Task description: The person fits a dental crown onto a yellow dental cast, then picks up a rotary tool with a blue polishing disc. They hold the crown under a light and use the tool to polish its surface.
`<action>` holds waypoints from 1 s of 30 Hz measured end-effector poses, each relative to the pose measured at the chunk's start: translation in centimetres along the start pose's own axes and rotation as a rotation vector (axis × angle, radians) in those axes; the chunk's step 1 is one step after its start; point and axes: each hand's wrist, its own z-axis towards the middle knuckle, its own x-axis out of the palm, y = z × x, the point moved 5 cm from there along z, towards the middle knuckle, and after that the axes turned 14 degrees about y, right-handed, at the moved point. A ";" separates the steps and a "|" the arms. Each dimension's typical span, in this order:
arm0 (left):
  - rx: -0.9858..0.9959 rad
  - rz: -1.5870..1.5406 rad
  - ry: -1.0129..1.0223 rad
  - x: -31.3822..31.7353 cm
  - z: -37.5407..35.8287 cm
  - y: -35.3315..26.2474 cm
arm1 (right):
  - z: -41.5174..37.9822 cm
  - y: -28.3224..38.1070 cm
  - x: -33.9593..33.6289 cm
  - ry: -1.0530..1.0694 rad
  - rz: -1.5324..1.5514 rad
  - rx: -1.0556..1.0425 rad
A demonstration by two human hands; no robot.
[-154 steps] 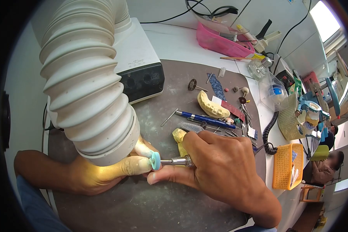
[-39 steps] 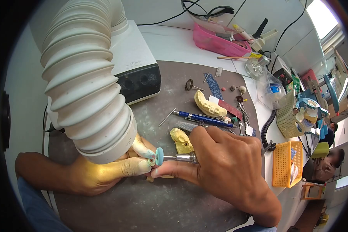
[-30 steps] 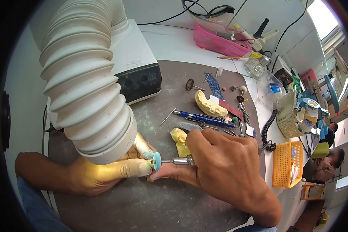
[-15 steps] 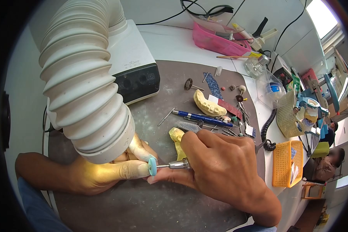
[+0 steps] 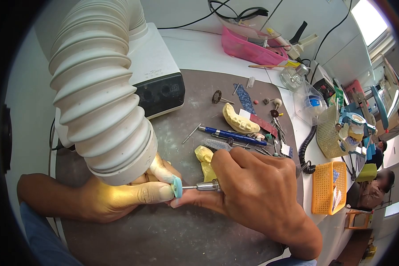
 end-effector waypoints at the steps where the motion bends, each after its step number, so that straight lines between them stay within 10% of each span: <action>1: -0.017 0.025 0.019 0.0 0.0 0.0 | 0.0 0.0 0.0 -0.001 0.000 0.001; 30: 0.006 0.106 -0.008 -0.2 -0.2 -0.5 | 0.1 -0.6 -0.5 -0.022 0.055 0.085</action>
